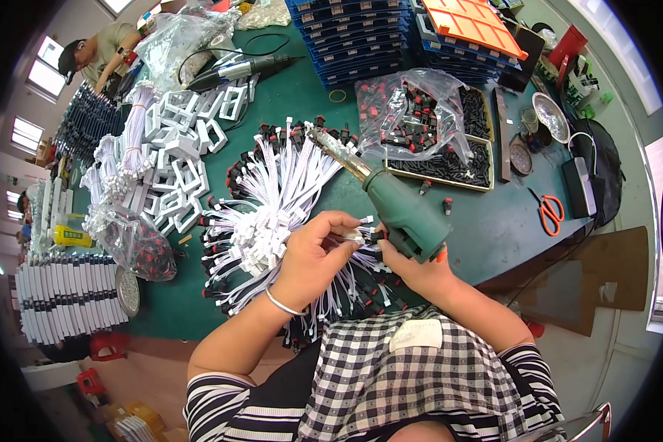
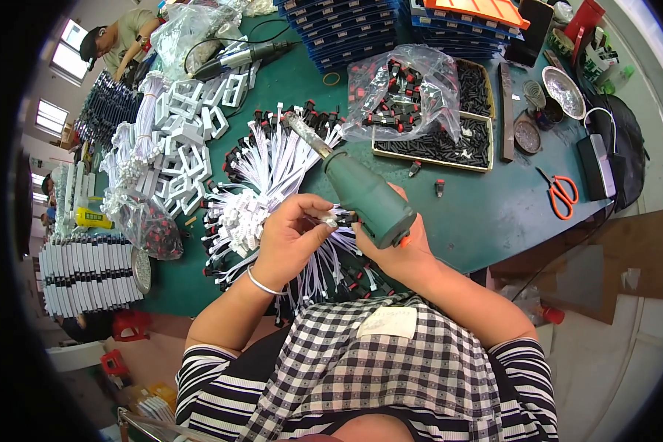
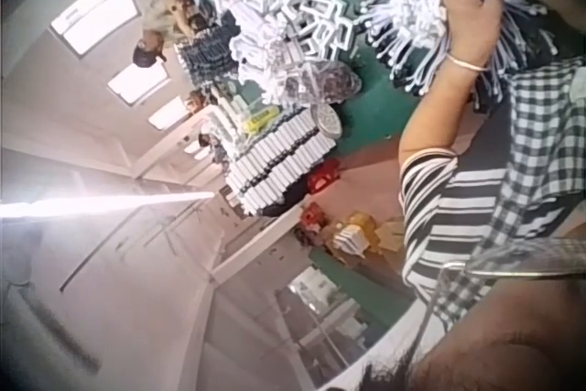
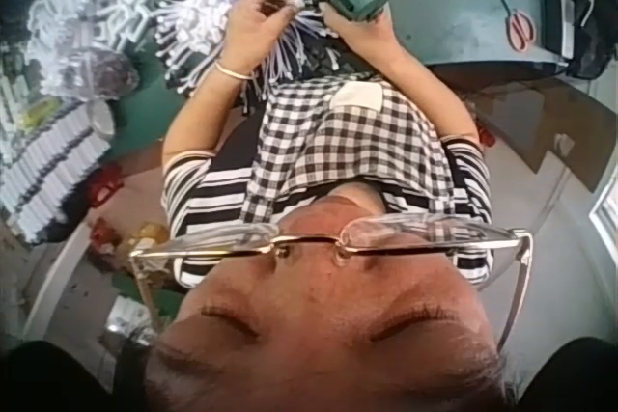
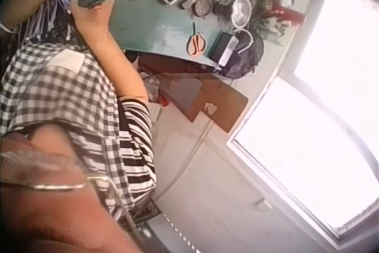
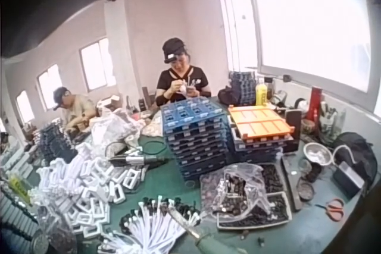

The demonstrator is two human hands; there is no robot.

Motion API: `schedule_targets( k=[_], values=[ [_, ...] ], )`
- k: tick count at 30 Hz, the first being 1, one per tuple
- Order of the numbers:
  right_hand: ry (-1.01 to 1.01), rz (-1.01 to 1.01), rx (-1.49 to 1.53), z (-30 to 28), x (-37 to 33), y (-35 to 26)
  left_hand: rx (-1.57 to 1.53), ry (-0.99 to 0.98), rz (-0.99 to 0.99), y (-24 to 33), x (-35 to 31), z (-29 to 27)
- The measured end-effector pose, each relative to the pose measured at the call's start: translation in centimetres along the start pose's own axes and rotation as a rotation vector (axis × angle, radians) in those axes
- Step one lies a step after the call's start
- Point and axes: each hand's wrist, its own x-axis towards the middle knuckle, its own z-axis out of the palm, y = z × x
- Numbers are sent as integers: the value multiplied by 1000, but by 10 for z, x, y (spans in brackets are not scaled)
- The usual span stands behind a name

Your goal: The person assembles and bundles electrical wire harnesses using a heat gun and rubber bands at a factory workbench.

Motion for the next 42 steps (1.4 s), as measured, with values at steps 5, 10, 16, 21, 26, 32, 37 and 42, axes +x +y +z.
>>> schedule_targets(
  k=[5, 10, 16, 21, 26, 32, 37, 42],
  values=[
    [-27, -449, -533, -6, 3, 3, 79, -63, 0, 3, 1, -3],
    [6, -431, -488, -5, -2, 6, 225, -46, 149, -2, 1, -2],
    [-33, -451, -518, -7, -2, 5, -187, -44, -1, -14, -1, 0],
    [2, -445, -518, -6, -3, 9, -113, -70, 35, -14, -1, 0],
    [-24, -543, -587, -8, -5, 13, -87, -63, 13, -7, 0, 0],
    [-2, -560, -494, -6, -5, 20, 26, -93, 7, 4, 0, -3],
    [-76, -514, -499, -8, -2, 19, 65, -66, 38, 1, -2, -2],
    [-39, -584, -473, -7, -4, 19, 73, -28, 81, -6, -2, 1]
  ],
)
